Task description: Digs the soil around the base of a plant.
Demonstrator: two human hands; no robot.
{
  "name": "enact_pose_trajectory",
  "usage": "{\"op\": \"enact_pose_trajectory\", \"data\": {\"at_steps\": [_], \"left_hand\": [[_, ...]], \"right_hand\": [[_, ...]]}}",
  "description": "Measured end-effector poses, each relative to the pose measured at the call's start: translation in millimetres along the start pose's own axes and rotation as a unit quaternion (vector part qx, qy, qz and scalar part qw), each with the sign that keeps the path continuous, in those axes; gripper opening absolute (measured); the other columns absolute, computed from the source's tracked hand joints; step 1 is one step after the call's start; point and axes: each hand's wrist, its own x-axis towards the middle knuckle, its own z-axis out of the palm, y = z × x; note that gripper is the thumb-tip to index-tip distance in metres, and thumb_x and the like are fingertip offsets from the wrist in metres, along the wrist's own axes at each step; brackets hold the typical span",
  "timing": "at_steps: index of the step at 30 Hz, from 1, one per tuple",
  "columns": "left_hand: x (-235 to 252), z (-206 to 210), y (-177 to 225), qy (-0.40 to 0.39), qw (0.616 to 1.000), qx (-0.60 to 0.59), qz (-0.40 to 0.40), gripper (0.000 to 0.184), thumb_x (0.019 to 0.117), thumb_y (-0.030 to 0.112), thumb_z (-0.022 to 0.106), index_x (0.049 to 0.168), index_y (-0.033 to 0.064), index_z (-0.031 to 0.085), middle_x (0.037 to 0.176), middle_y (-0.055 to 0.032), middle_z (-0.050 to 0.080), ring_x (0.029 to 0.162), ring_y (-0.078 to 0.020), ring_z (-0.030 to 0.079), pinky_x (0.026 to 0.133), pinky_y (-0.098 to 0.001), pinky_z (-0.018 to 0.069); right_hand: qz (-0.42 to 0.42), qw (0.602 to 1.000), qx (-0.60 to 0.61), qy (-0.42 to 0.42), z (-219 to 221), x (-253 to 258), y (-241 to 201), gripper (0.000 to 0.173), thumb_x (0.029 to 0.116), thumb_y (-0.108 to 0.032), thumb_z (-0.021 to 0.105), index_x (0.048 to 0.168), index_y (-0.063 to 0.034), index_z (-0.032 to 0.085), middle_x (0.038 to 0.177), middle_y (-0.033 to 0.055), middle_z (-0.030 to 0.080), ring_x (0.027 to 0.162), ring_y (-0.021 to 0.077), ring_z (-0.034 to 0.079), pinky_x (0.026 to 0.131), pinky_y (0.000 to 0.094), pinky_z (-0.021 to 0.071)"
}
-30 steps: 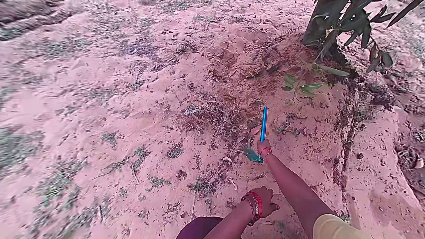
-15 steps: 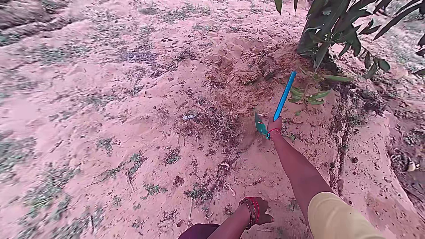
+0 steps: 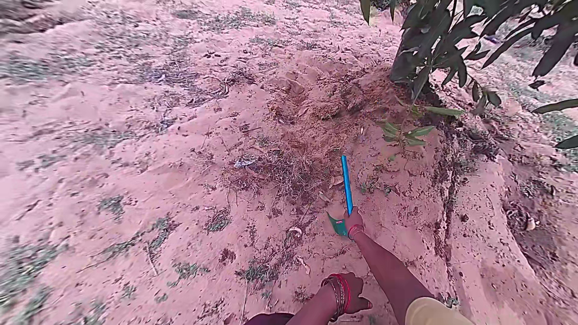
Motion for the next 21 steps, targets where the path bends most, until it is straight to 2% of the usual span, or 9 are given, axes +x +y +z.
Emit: {"op": "enact_pose_trajectory", "data": {"at_steps": [3, 7, 9, 11, 14, 17, 19, 21], "left_hand": [[1, 4, -10, -0.005, 1.000, -0.007, -0.027, 0.062, 0.1075, 0.048, 0.048, 0.138, -0.0065, 0.056, 0.135, -0.0325, 0.058, 0.131, -0.0459, 0.055, 0.108, -0.0651, 0.0411], [3, 5, -25, 0.027, 0.997, -0.030, -0.065, 0.063, 0.1067, 0.048, 0.049, 0.139, -0.0057, 0.055, 0.138, -0.0310, 0.057, 0.133, -0.0444, 0.054, 0.109, -0.0640, 0.0411], [8, 5, -23, 0.032, 0.997, -0.039, -0.050, 0.063, 0.1071, 0.047, 0.049, 0.140, -0.0065, 0.054, 0.139, -0.0316, 0.056, 0.134, -0.0447, 0.053, 0.110, -0.0636, 0.0402], [10, 2, -21, 0.029, 0.998, -0.037, -0.039, 0.063, 0.1075, 0.046, 0.049, 0.140, -0.0070, 0.053, 0.139, -0.0321, 0.056, 0.134, -0.0447, 0.053, 0.110, -0.0631, 0.0399], [13, -3, -21, 0.036, 0.998, -0.034, -0.023, 0.062, 0.1079, 0.046, 0.048, 0.139, -0.0077, 0.054, 0.136, -0.0328, 0.057, 0.133, -0.0449, 0.054, 0.110, -0.0628, 0.0402], [10, -11, -17, 0.039, 0.999, -0.033, -0.008, 0.061, 0.1080, 0.045, 0.048, 0.139, -0.0077, 0.054, 0.136, -0.0328, 0.058, 0.132, -0.0451, 0.054, 0.110, -0.0632, 0.0405], [7, -11, -10, 0.029, 0.999, -0.030, 0.000, 0.061, 0.1082, 0.045, 0.048, 0.138, -0.0084, 0.055, 0.135, -0.0332, 0.058, 0.131, -0.0460, 0.055, 0.108, -0.0642, 0.0410], [5, -12, -5, 0.012, 1.000, -0.021, 0.001, 0.061, 0.1082, 0.045, 0.048, 0.135, -0.0093, 0.057, 0.133, -0.0340, 0.059, 0.129, -0.0468, 0.056, 0.107, -0.0657, 0.0407]], "right_hand": [[-0.007, 1.000, 0.009, 0.000, 12, 11, -4, 0.048, 0.1101, -0.031, 0.046, 0.150, -0.0039, 0.040, 0.125, 0.0215, 0.068, 0.120, 0.0343, 0.067, 0.100, 0.0506, 0.0533], [-0.039, 0.995, 0.081, 0.045, -19, 9, -37, 0.048, 0.1102, -0.027, 0.048, 0.148, 0.0021, 0.041, 0.126, 0.0249, 0.066, 0.121, 0.0349, 0.066, 0.103, 0.0490, 0.0507], [-0.065, 0.988, 0.113, 0.087, -61, 15, -64, 0.050, 0.1096, -0.026, 0.050, 0.148, 0.0049, 0.041, 0.129, 0.0269, 0.064, 0.123, 0.0363, 0.064, 0.106, 0.0494, 0.0484], [-0.071, 0.985, 0.114, 0.109, -111, 30, -93, 0.048, 0.1089, -0.026, 0.052, 0.145, 0.0057, 0.044, 0.128, 0.0294, 0.064, 0.122, 0.0399, 0.064, 0.104, 0.0537, 0.0493], [-0.053, 0.992, 0.083, 0.082, -166, 33, -117, 0.046, 0.1080, -0.026, 0.052, 0.140, 0.0066, 0.048, 0.127, 0.0294, 0.062, 0.117, 0.0394, 0.065, 0.099, 0.0547, 0.0508], [-0.074, 0.995, 0.059, 0.037, -152, 15, -96, 0.045, 0.1079, -0.026, 0.052, 0.139, 0.0068, 0.047, 0.117, 0.0291, 0.064, 0.102, 0.0384, 0.067, 0.090, 0.0541, 0.0531], [-0.071, 0.995, 0.065, -0.014, -114, -5, -78, 0.045, 0.1090, -0.024, 0.051, 0.142, 0.0062, 0.044, 0.112, 0.0247, 0.062, 0.091, 0.0308, 0.066, 0.085, 0.0462, 0.0542], [-0.055, 0.993, 0.091, -0.059, -65, -15, -64, 0.044, 0.1101, -0.021, 0.047, 0.144, 0.0048, 0.040, 0.112, 0.0220, 0.060, 0.089, 0.0270, 0.065, 0.082, 0.0420, 0.0536]]}}
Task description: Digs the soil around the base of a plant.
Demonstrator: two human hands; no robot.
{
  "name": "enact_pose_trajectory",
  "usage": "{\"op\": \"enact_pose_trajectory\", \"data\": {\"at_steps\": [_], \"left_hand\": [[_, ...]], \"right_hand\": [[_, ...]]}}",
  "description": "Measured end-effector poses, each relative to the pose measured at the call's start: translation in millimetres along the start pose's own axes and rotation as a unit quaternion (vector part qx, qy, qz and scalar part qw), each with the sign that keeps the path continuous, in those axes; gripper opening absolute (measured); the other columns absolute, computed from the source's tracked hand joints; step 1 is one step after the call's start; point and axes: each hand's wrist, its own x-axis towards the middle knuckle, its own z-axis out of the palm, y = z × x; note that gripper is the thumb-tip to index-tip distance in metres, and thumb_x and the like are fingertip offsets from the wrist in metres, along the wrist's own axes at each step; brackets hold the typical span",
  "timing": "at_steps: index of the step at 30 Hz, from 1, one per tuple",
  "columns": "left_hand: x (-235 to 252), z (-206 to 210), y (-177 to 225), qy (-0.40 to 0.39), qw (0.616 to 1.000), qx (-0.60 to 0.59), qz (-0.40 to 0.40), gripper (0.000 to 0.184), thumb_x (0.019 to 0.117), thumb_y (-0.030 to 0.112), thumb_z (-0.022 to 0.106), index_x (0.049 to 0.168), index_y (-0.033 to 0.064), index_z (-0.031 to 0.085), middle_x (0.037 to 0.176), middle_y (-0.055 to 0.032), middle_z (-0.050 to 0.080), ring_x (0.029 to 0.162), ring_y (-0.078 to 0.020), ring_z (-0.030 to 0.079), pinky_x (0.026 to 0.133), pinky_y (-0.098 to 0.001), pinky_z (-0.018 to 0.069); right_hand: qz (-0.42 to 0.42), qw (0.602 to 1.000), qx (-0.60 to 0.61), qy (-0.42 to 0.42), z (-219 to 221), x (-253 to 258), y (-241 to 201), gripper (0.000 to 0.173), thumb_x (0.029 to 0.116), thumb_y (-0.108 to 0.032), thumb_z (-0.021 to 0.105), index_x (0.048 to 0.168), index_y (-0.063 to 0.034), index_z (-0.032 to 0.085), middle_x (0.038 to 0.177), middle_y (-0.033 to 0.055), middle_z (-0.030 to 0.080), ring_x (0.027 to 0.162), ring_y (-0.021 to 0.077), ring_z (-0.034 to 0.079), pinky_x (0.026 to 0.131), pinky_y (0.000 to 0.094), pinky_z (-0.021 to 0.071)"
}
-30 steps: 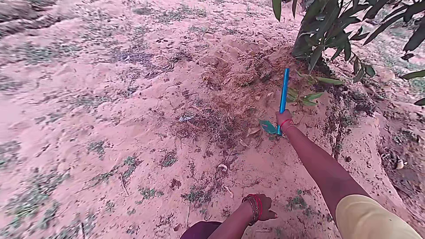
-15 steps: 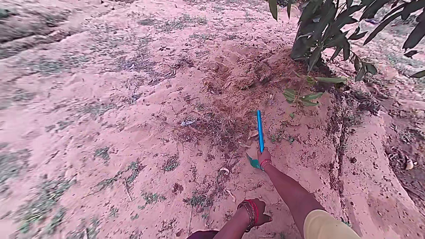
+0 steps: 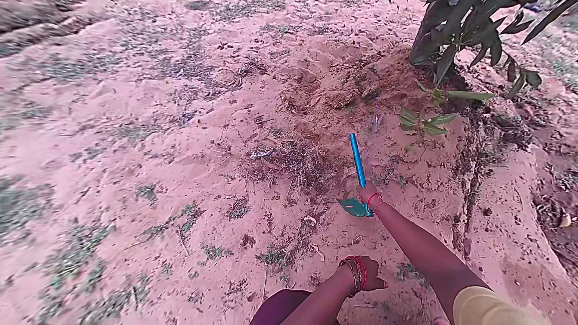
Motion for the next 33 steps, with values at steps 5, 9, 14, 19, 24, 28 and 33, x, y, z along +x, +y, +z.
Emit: {"op": "enact_pose_trajectory", "data": {"at_steps": [5, 9, 14, 19, 24, 28, 33], "left_hand": [[-3, 8, -3, -0.026, 0.999, 0.005, -0.030, 0.061, 0.1081, 0.046, 0.047, 0.135, -0.0084, 0.057, 0.136, -0.0334, 0.057, 0.131, -0.0465, 0.054, 0.107, -0.0658, 0.0405], [-8, 14, -11, -0.028, 0.999, -0.001, -0.042, 0.062, 0.1076, 0.047, 0.048, 0.135, -0.0078, 0.058, 0.135, -0.0327, 0.058, 0.131, -0.0461, 0.055, 0.107, -0.0664, 0.0409], [-10, 11, -8, -0.015, 1.000, -0.006, -0.008, 0.061, 0.1075, 0.046, 0.049, 0.137, -0.0076, 0.057, 0.137, -0.0330, 0.057, 0.131, -0.0462, 0.054, 0.108, -0.0661, 0.0405], [-17, -5, -8, 0.061, 0.995, -0.050, -0.060, 0.061, 0.1073, 0.043, 0.051, 0.144, -0.0057, 0.049, 0.146, -0.0312, 0.050, 0.136, -0.0449, 0.051, 0.111, -0.0620, 0.0407], [-13, -19, -4, 0.216, 0.959, -0.164, -0.086, 0.076, 0.1043, 0.043, 0.057, 0.158, -0.0019, 0.029, 0.158, -0.0266, 0.037, 0.143, -0.0437, 0.043, 0.114, -0.0566, 0.0394], [7, -12, -10, 0.287, 0.897, -0.337, -0.001, 0.085, 0.0930, 0.013, 0.072, 0.159, -0.0063, 0.021, 0.157, -0.0296, 0.036, 0.144, -0.0424, 0.041, 0.118, -0.0507, 0.0364], [6, -10, -5, 0.390, 0.743, -0.544, 0.018, 0.070, 0.0951, -0.008, 0.052, 0.157, -0.0092, 0.019, 0.143, -0.0318, 0.050, 0.129, -0.0344, 0.055, 0.108, -0.0434, 0.0436]], "right_hand": [[0.066, 0.996, 0.000, 0.056, 91, 24, 52, 0.052, 0.1087, -0.023, 0.051, 0.151, 0.0025, 0.036, 0.130, 0.0261, 0.065, 0.124, 0.0357, 0.065, 0.105, 0.0486, 0.0501], [0.060, 0.995, 0.025, 0.075, 79, 43, 31, 0.046, 0.1091, -0.024, 0.051, 0.146, 0.0020, 0.043, 0.129, 0.0248, 0.065, 0.124, 0.0341, 0.064, 0.104, 0.0476, 0.0500], [0.011, 0.964, 0.147, 0.222, 22, 44, -8, 0.049, 0.1091, -0.020, 0.051, 0.147, 0.0080, 0.040, 0.133, 0.0295, 0.062, 0.126, 0.0362, 0.062, 0.108, 0.0460, 0.0463], [-0.028, 0.986, 0.065, 0.154, -63, 28, -9, 0.045, 0.1093, -0.024, 0.051, 0.140, 0.0083, 0.044, 0.109, 0.0264, 0.062, 0.088, 0.0325, 0.065, 0.083, 0.0484, 0.0542], [-0.037, 0.999, -0.019, 0.028, -59, -53, 22, 0.043, 0.1063, -0.016, 0.053, 0.142, 0.0043, 0.043, 0.099, 0.0171, 0.058, 0.072, 0.0217, 0.060, 0.071, 0.0389, 0.0539], [-0.037, 0.997, 0.063, 0.016, -7, -94, 53, 0.042, 0.1033, -0.010, 0.056, 0.139, 0.0054, 0.043, 0.097, 0.0175, 0.059, 0.071, 0.0224, 0.060, 0.070, 0.0394, 0.0532], [-0.090, 0.983, 0.161, 0.009, 39, -127, 65, 0.039, 0.1025, -0.010, 0.058, 0.135, 0.0097, 0.049, 0.103, 0.0217, 0.066, 0.090, 0.0252, 0.066, 0.085, 0.0412, 0.0536]]}}
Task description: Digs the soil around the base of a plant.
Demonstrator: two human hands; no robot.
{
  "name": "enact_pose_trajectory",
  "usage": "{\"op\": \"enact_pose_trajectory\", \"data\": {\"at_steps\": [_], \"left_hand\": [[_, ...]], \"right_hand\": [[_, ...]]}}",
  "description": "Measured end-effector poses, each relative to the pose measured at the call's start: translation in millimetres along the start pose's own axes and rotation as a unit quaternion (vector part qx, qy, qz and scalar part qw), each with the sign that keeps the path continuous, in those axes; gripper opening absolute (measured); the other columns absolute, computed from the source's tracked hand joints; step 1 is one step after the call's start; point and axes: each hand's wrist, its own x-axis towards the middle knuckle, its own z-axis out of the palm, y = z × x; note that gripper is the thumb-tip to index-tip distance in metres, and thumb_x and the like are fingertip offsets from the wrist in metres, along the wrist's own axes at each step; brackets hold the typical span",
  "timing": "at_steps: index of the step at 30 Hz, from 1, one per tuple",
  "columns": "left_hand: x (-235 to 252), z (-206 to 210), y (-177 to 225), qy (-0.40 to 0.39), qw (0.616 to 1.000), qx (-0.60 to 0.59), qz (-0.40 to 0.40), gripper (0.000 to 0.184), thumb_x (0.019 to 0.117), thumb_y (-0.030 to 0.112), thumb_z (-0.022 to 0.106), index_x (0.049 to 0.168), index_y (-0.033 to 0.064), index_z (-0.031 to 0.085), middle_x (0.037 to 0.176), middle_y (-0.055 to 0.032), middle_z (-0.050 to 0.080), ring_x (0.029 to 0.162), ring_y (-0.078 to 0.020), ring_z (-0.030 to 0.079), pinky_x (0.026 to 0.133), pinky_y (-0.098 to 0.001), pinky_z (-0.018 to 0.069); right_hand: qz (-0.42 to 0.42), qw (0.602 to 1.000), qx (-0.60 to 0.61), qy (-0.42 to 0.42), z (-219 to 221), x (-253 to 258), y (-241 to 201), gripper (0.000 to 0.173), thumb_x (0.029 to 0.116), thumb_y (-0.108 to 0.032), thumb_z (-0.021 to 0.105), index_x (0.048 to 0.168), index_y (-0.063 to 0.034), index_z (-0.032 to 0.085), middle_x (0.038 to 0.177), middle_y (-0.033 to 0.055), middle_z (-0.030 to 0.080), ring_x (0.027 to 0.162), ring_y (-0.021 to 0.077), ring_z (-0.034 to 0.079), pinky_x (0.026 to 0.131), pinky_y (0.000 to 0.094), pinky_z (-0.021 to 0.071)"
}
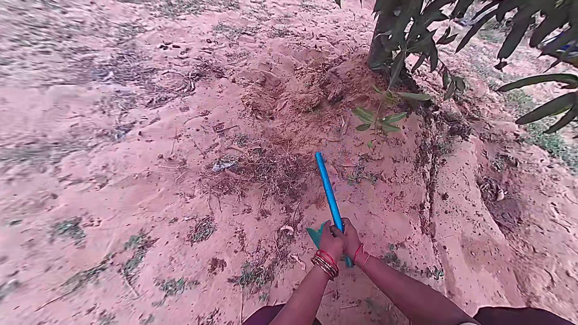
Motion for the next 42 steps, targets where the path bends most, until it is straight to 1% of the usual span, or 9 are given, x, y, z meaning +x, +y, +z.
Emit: {"op": "enact_pose_trajectory", "data": {"at_steps": [6, 12, 18, 22, 26, 32, 35, 38, 42], "left_hand": [[-7, -5, 9, 0.074, 0.993, -0.093, -0.024, 0.056, 0.0902, -0.010, 0.056, 0.144, -0.0080, 0.042, 0.123, -0.0244, 0.058, 0.100, -0.0257, 0.059, 0.086, -0.0395, 0.0489], [-2, -9, -2, 0.092, 0.982, 0.154, -0.065, 0.046, 0.1024, 0.008, 0.060, 0.144, -0.0051, 0.046, 0.124, -0.0284, 0.064, 0.111, -0.0370, 0.064, 0.099, -0.0498, 0.0491], [-15, 4, 14, -0.029, 0.893, 0.439, -0.088, 0.049, 0.1042, 0.012, 0.055, 0.151, 0.0036, 0.044, 0.138, -0.0264, 0.060, 0.130, -0.0403, 0.058, 0.109, -0.0559, 0.0446], [-23, 20, 17, -0.109, 0.783, 0.609, -0.057, 0.053, 0.1009, 0.008, 0.056, 0.153, 0.0088, 0.045, 0.144, -0.0219, 0.056, 0.134, -0.0390, 0.054, 0.109, -0.0573, 0.0433], [-26, 27, 15, -0.137, 0.724, 0.675, -0.026, 0.056, 0.0987, 0.004, 0.057, 0.153, 0.0117, 0.047, 0.147, -0.0173, 0.056, 0.138, -0.0353, 0.051, 0.114, -0.0535, 0.0377], [-21, 18, 18, -0.113, 0.703, 0.703, 0.001, 0.053, 0.0968, -0.005, 0.052, 0.146, 0.0143, 0.057, 0.142, -0.0121, 0.061, 0.136, -0.0304, 0.052, 0.114, -0.0525, 0.0329], [-23, 13, 20, -0.040, 0.755, 0.649, 0.081, 0.047, 0.1013, -0.003, 0.050, 0.144, 0.0123, 0.059, 0.149, -0.0114, 0.056, 0.148, -0.0303, 0.041, 0.125, -0.0564, 0.0138], [-22, 12, 7, 0.083, 0.789, 0.552, 0.257, 0.048, 0.0920, -0.001, 0.067, 0.139, 0.0083, 0.064, 0.154, -0.0213, 0.050, 0.150, -0.0427, 0.035, 0.118, -0.0701, 0.0171], [-26, 13, 9, 0.063, 0.809, 0.543, 0.214, 0.053, 0.0954, 0.009, 0.067, 0.148, 0.0106, 0.056, 0.162, -0.0227, 0.036, 0.155, -0.0442, 0.022, 0.119, -0.0713, 0.0111]], "right_hand": [[-0.090, 0.989, 0.060, -0.103, 9, -22, 2, 0.053, 0.1002, -0.005, 0.048, 0.147, 0.0139, 0.031, 0.114, 0.0239, 0.063, 0.100, 0.0203, 0.065, 0.091, 0.0343, 0.0528], [-0.097, 0.850, -0.414, -0.310, -52, -7, -39, 0.043, 0.1108, -0.020, 0.044, 0.147, 0.0023, 0.047, 0.124, 0.0277, 0.064, 0.117, 0.0433, 0.063, 0.100, 0.0585, 0.0469], [-0.456, 0.697, -0.552, 0.037, -109, 16, -10, 0.047, 0.0876, 0.006, 0.063, 0.133, -0.0034, 0.063, 0.141, 0.0254, 0.060, 0.131, 0.0446, 0.059, 0.098, 0.0630, 0.0498], [-0.191, 0.712, -0.634, -0.232, -121, 11, -12, 0.038, 0.1006, -0.004, 0.058, 0.136, 0.0079, 0.054, 0.140, 0.0295, 0.057, 0.139, 0.0460, 0.047, 0.120, 0.0668, 0.0212], [-0.079, 0.769, -0.539, -0.335, -122, 19, 30, 0.043, 0.1041, -0.032, 0.062, 0.127, 0.0040, 0.059, 0.115, 0.0281, 0.067, 0.111, 0.0458, 0.065, 0.092, 0.0634, 0.0486], [-0.090, 0.852, -0.427, -0.291, -107, 4, 55, 0.044, 0.1043, -0.035, 0.059, 0.119, 0.0061, 0.063, 0.101, 0.0287, 0.068, 0.099, 0.0457, 0.067, 0.088, 0.0624, 0.0484], [-0.053, 0.880, -0.408, -0.237, -100, -2, 46, 0.044, 0.1045, -0.035, 0.057, 0.121, 0.0053, 0.062, 0.104, 0.0282, 0.068, 0.102, 0.0445, 0.067, 0.088, 0.0610, 0.0488], [-0.028, 0.910, -0.384, -0.152, -102, 9, 42, 0.042, 0.1038, -0.034, 0.056, 0.119, 0.0040, 0.062, 0.102, 0.0263, 0.069, 0.101, 0.0427, 0.067, 0.086, 0.0598, 0.0494], [-0.026, 0.942, -0.334, 0.000, -126, 46, 26, 0.041, 0.1034, -0.033, 0.055, 0.119, 0.0043, 0.064, 0.099, 0.0245, 0.069, 0.097, 0.0402, 0.068, 0.084, 0.0578, 0.0507]]}}
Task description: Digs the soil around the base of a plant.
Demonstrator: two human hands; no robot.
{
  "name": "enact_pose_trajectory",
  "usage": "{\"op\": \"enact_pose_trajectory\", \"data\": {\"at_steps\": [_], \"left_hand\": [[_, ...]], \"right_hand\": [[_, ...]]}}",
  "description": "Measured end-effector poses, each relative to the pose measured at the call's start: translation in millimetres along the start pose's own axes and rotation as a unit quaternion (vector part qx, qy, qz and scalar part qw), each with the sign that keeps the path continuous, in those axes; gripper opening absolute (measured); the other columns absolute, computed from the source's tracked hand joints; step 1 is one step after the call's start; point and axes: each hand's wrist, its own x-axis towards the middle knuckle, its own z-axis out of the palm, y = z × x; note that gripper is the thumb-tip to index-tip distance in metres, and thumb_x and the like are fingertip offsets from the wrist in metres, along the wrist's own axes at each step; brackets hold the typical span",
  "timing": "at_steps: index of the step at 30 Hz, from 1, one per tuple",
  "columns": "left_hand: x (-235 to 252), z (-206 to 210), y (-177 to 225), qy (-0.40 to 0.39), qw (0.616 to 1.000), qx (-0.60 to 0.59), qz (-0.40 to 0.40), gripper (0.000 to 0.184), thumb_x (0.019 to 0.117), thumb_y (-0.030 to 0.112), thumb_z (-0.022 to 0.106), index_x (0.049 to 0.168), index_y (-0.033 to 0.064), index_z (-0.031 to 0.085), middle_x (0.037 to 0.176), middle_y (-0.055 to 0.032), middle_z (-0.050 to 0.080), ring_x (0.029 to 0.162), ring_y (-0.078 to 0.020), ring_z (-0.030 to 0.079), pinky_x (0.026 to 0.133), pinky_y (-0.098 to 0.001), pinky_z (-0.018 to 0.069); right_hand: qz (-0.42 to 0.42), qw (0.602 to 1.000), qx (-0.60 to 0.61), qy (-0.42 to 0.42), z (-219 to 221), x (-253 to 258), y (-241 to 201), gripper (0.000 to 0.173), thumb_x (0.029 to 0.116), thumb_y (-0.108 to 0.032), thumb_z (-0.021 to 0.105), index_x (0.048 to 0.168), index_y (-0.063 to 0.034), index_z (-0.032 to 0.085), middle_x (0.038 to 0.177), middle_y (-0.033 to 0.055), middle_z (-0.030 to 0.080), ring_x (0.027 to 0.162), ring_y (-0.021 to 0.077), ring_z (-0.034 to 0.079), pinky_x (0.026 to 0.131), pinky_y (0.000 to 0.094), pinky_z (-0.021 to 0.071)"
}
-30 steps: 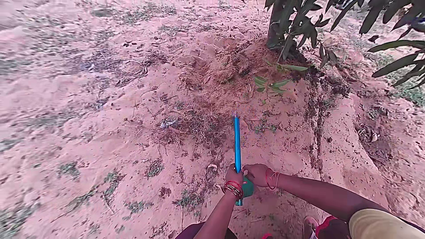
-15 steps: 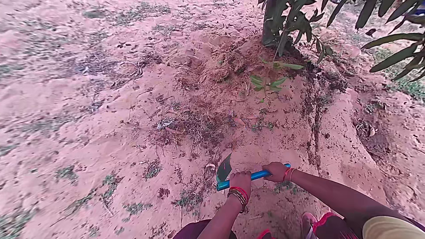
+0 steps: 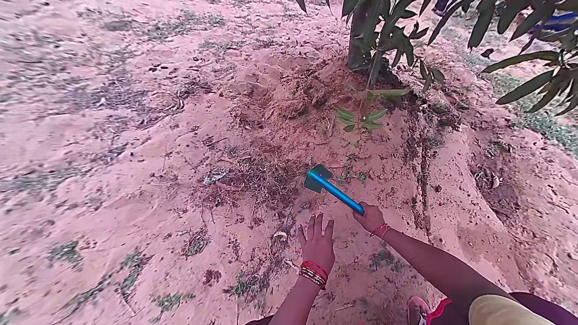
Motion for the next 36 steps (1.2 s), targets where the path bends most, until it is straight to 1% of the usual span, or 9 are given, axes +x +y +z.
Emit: {"op": "enact_pose_trajectory", "data": {"at_steps": [2, 4, 6, 9, 17, 19, 23, 31, 36], "left_hand": [[2, -3, 1, -0.039, 0.999, -0.004, -0.024, 0.054, 0.0985, 0.014, 0.065, 0.151, 0.0122, 0.052, 0.165, -0.0205, 0.032, 0.157, -0.0420, 0.017, 0.121, -0.0692, 0.0078], [5, -4, 4, -0.065, 0.997, -0.002, -0.044, 0.055, 0.1004, 0.018, 0.063, 0.153, 0.0133, 0.049, 0.166, -0.0185, 0.029, 0.157, -0.0400, 0.014, 0.122, -0.0675, 0.0062], [4, -6, 6, -0.082, 0.995, 0.006, -0.051, 0.055, 0.1013, 0.020, 0.063, 0.154, 0.0147, 0.047, 0.167, -0.0172, 0.028, 0.158, -0.0386, 0.012, 0.122, -0.0671, 0.0057], [-1, -7, 7, -0.071, 0.996, -0.002, -0.046, 0.055, 0.1002, 0.019, 0.064, 0.153, 0.0137, 0.049, 0.167, -0.0180, 0.029, 0.158, -0.0392, 0.014, 0.121, -0.0673, 0.0065], [-2, -9, 7, -0.089, 0.995, -0.012, -0.050, 0.058, 0.1002, 0.020, 0.064, 0.155, 0.0134, 0.046, 0.167, -0.0178, 0.028, 0.157, -0.0390, 0.015, 0.121, -0.0680, 0.0065], [-3, -8, 9, -0.103, 0.993, -0.015, -0.046, 0.058, 0.1004, 0.020, 0.064, 0.155, 0.0135, 0.046, 0.167, -0.0170, 0.028, 0.157, -0.0384, 0.016, 0.121, -0.0680, 0.0058], [0, -13, 14, -0.125, 0.991, -0.015, -0.044, 0.059, 0.1017, 0.022, 0.062, 0.157, 0.0151, 0.042, 0.168, -0.0158, 0.025, 0.158, -0.0369, 0.014, 0.122, -0.0672, 0.0045], [-8, -27, 20, -0.148, 0.988, -0.018, -0.046, 0.062, 0.1028, 0.025, 0.061, 0.159, 0.0153, 0.038, 0.169, -0.0150, 0.024, 0.158, -0.0362, 0.013, 0.122, -0.0670, 0.0044], [-12, -31, 22, -0.147, 0.987, -0.030, -0.049, 0.062, 0.1028, 0.026, 0.062, 0.159, 0.0162, 0.038, 0.169, -0.0141, 0.024, 0.158, -0.0357, 0.013, 0.122, -0.0671, 0.0046]], "right_hand": [[0.033, 0.998, 0.027, 0.049, -19, 26, 0, 0.039, 0.1046, -0.032, 0.054, 0.119, 0.0032, 0.063, 0.100, 0.0230, 0.069, 0.096, 0.0386, 0.068, 0.085, 0.0569, 0.0505], [0.082, 0.993, 0.046, 0.072, -27, 50, 7, 0.041, 0.1063, -0.034, 0.053, 0.125, 0.0013, 0.062, 0.108, 0.0227, 0.069, 0.103, 0.0377, 0.068, 0.090, 0.0564, 0.0504], [0.141, 0.984, 0.068, 0.081, -16, 67, 22, 0.042, 0.1070, -0.035, 0.052, 0.129, -0.0009, 0.061, 0.117, 0.0223, 0.069, 0.112, 0.0367, 0.067, 0.095, 0.0561, 0.0503], [0.205, 0.960, 0.152, 0.115, 13, 73, 48, 0.039, 0.1067, -0.031, 0.053, 0.128, 0.0006, 0.063, 0.119, 0.0237, 0.068, 0.114, 0.0366, 0.066, 0.097, 0.0555, 0.0496], [0.220, 0.949, 0.147, 0.172, 9, 53, 46, 0.042, 0.1062, -0.034, 0.056, 0.128, 0.0011, 0.063, 0.116, 0.0252, 0.069, 0.112, 0.0398, 0.067, 0.095, 0.0586, 0.0497], [0.221, 0.955, 0.129, 0.151, 4, 57, 51, 0.043, 0.1071, -0.034, 0.054, 0.132, 0.0005, 0.060, 0.120, 0.0245, 0.069, 0.116, 0.0385, 0.066, 0.097, 0.0573, 0.0495], [0.190, 0.976, 0.073, 0.071, 2, 65, 60, 0.040, 0.1063, -0.032, 0.054, 0.129, 0.0001, 0.062, 0.122, 0.0242, 0.068, 0.117, 0.0381, 0.066, 0.097, 0.0576, 0.0497], [0.182, 0.982, -0.032, -0.042, 15, 18, 45, 0.037, 0.1046, -0.029, 0.054, 0.127, -0.0009, 0.062, 0.124, 0.0227, 0.067, 0.119, 0.0368, 0.065, 0.095, 0.0577, 0.0507], [0.198, 0.979, -0.014, -0.040, 39, -11, 54, 0.037, 0.1045, -0.032, 0.055, 0.125, -0.0029, 0.064, 0.121, 0.0214, 0.069, 0.116, 0.0361, 0.066, 0.094, 0.0569, 0.0512]]}}
